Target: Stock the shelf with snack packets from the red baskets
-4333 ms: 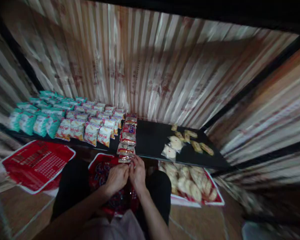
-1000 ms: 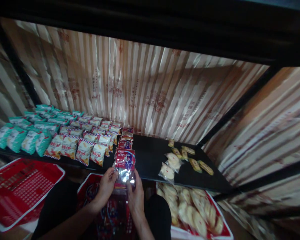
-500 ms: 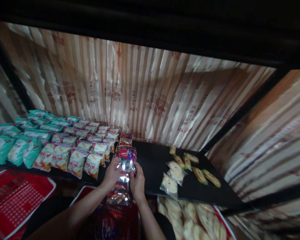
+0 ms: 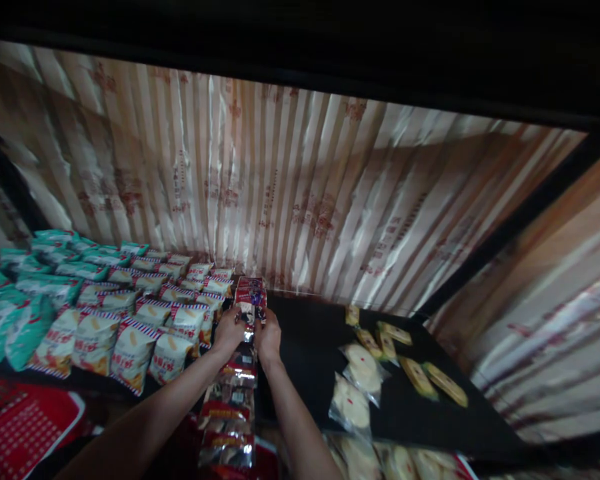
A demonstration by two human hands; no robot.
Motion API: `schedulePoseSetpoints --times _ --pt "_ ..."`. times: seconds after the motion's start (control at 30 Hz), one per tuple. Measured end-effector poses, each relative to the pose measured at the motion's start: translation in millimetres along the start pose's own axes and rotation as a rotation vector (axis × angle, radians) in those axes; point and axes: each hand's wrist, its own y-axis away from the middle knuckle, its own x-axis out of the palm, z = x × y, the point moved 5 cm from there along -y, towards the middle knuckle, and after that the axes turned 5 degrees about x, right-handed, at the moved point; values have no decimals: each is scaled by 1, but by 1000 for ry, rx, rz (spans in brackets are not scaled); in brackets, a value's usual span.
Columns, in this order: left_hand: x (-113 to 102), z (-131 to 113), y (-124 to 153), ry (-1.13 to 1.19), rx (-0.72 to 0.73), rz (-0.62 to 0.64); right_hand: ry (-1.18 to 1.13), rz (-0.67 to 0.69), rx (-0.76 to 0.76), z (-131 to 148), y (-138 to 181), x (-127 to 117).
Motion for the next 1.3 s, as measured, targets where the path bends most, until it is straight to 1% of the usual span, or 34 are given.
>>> schedulePoseSetpoints --times 0.2,0.37,0.5,0.8,1.0,1.3 --pt "10 5 -21 -38 11 11 120 8 14 -2 -16 14" --pt "15 9 -25 -81 24 1 277 74 -17 2 -18 20" --pt "19 11 -24 -115 22 0 373 101 -20 6 -16 22" --pt "18 10 -24 -170 74 -25 443 143 94 7 -8 25" --pt "20 11 -24 -196 77 -37 437 165 84 9 -9 28" --pt "26 18 -24 -224 76 -31 498 129 15 0 -8 35"
